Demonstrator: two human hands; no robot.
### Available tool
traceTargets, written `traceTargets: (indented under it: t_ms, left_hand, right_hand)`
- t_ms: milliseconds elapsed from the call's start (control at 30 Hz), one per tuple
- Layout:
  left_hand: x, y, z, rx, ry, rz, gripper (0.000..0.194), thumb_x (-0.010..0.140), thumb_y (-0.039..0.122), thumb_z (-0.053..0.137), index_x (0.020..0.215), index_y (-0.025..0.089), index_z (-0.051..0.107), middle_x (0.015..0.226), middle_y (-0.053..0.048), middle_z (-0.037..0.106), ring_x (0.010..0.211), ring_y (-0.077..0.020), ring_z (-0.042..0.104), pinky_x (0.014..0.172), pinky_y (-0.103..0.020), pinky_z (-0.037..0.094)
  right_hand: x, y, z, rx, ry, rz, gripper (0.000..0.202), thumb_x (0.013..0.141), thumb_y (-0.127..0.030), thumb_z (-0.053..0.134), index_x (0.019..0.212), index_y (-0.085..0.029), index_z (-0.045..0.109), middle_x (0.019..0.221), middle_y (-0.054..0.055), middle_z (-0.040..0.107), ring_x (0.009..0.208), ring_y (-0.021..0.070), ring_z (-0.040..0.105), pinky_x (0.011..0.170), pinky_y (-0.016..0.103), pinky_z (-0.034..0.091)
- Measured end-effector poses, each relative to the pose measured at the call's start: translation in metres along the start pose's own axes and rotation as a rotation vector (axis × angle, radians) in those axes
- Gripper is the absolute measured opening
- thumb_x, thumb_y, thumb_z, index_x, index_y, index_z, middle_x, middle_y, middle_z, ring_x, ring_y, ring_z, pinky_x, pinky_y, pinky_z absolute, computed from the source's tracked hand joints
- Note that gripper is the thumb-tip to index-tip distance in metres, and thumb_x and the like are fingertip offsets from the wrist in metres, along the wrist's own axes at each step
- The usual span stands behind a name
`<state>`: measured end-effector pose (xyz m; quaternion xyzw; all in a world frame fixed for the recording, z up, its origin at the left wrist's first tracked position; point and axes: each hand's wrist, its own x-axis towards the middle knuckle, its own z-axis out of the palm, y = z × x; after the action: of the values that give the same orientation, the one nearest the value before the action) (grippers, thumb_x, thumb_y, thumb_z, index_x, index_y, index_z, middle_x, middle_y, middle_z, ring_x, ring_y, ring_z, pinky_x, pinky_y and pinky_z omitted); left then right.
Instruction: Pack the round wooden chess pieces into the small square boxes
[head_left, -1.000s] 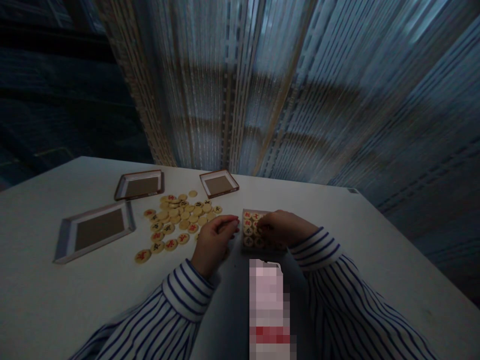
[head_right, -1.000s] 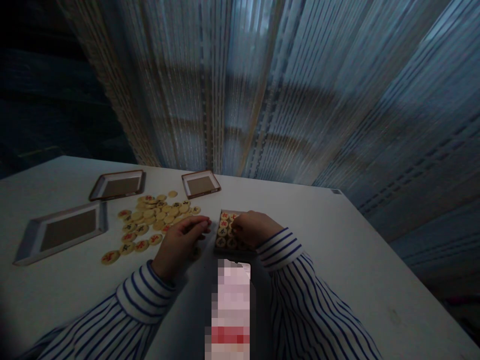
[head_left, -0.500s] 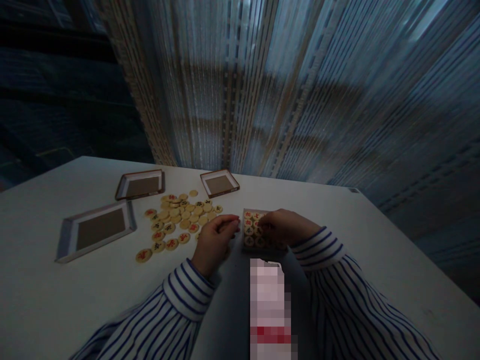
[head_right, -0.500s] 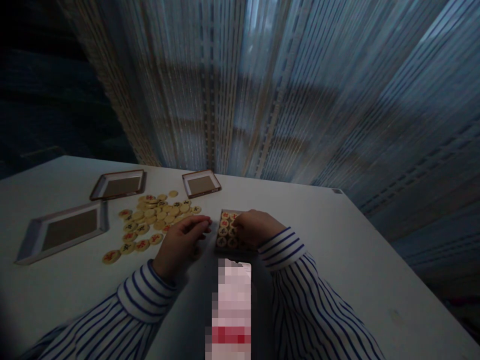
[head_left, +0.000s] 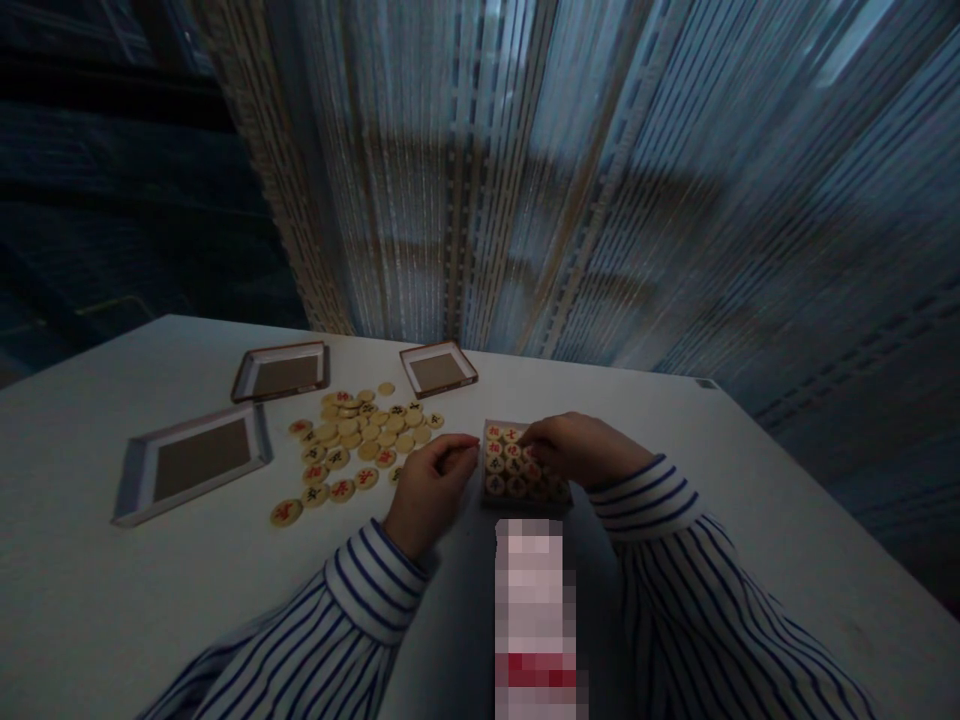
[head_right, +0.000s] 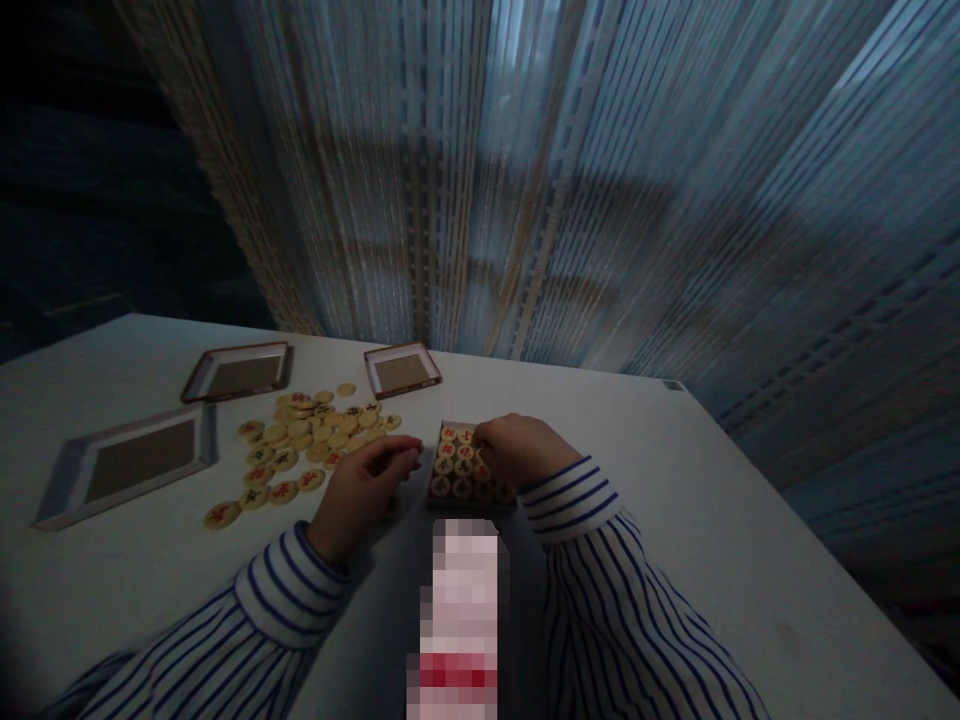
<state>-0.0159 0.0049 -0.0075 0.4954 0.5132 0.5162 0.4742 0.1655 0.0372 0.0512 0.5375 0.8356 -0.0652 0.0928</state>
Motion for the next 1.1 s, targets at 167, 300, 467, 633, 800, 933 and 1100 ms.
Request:
traceTargets:
  t_ms: [167,300,467,633,800,933,1100]
  left_hand:
    - [-0.004,-0.001,0.001,0.085,-0.015,0.056,0.019,0.066,0.033,0.060,0.076,0.018,0.066,0.063,-0.002,0.065,0.060,-0.0163,0.059,0.053,-0.025,0.044]
    - [-0.003,-0.005,0.000,0.187,0.006,0.156,0.017,0.067,0.030,0.059,0.076,0.018,0.067,0.067,-0.003,0.065,0.061,-0.0161,0.057,0.057,-0.026,0.044]
    - [-0.003,-0.009,0.000,0.288,-0.011,0.308,0.012,0.070,0.026,0.056,0.073,0.019,0.065,0.071,-0.003,0.064,0.063,-0.0151,0.056,0.059,-0.025,0.043]
    - [-0.005,-0.010,0.000,0.421,-0.044,0.379,0.007,0.071,0.023,0.056,0.067,0.019,0.061,0.061,0.000,0.058,0.058,-0.0136,0.052,0.057,-0.024,0.041]
    - [-0.005,-0.010,0.000,0.489,-0.067,0.432,0.008,0.075,0.021,0.053,0.070,0.019,0.059,0.063,0.000,0.057,0.059,-0.0135,0.051,0.056,-0.024,0.039]
    - [-0.005,-0.010,-0.001,0.525,-0.097,0.467,0.009,0.076,0.020,0.053,0.072,0.018,0.060,0.065,-0.001,0.058,0.061,-0.0138,0.053,0.057,-0.024,0.040]
    - [-0.005,-0.011,-0.001,0.520,-0.085,0.485,0.011,0.077,0.021,0.053,0.075,0.018,0.063,0.069,-0.002,0.062,0.063,-0.0137,0.055,0.059,-0.024,0.042]
  right_hand:
    - [-0.001,0.002,-0.002,-0.014,0.045,0.002,0.031,0.080,-0.025,0.041,0.102,-0.022,0.063,0.099,0.008,0.067,0.090,0.0223,0.061,0.070,0.029,0.041]
    - [-0.003,0.005,-0.003,-0.009,0.095,-0.004,0.030,0.082,-0.024,0.039,0.098,-0.022,0.064,0.097,0.006,0.068,0.088,0.0203,0.061,0.070,0.028,0.040]
    - [-0.004,0.003,-0.004,-0.005,0.131,-0.011,0.028,0.081,-0.023,0.040,0.096,-0.021,0.064,0.094,0.006,0.068,0.085,0.0189,0.061,0.067,0.026,0.039]
    - [-0.004,0.001,-0.005,0.005,0.158,-0.050,0.026,0.081,-0.023,0.042,0.094,-0.020,0.064,0.092,0.005,0.069,0.082,0.0184,0.061,0.065,0.026,0.038]
    - [-0.006,-0.003,-0.008,0.007,0.172,-0.064,0.027,0.082,-0.024,0.041,0.094,-0.021,0.064,0.091,0.005,0.069,0.082,0.0186,0.061,0.064,0.026,0.037]
    - [-0.009,-0.005,-0.011,0.008,0.190,-0.079,0.025,0.081,-0.023,0.042,0.092,-0.020,0.064,0.089,0.005,0.069,0.080,0.0177,0.061,0.063,0.025,0.036]
    - [-0.012,-0.008,-0.014,-0.024,0.183,-0.074,0.026,0.084,-0.025,0.039,0.086,-0.019,0.064,0.082,0.005,0.069,0.075,0.0170,0.061,0.060,0.025,0.035]
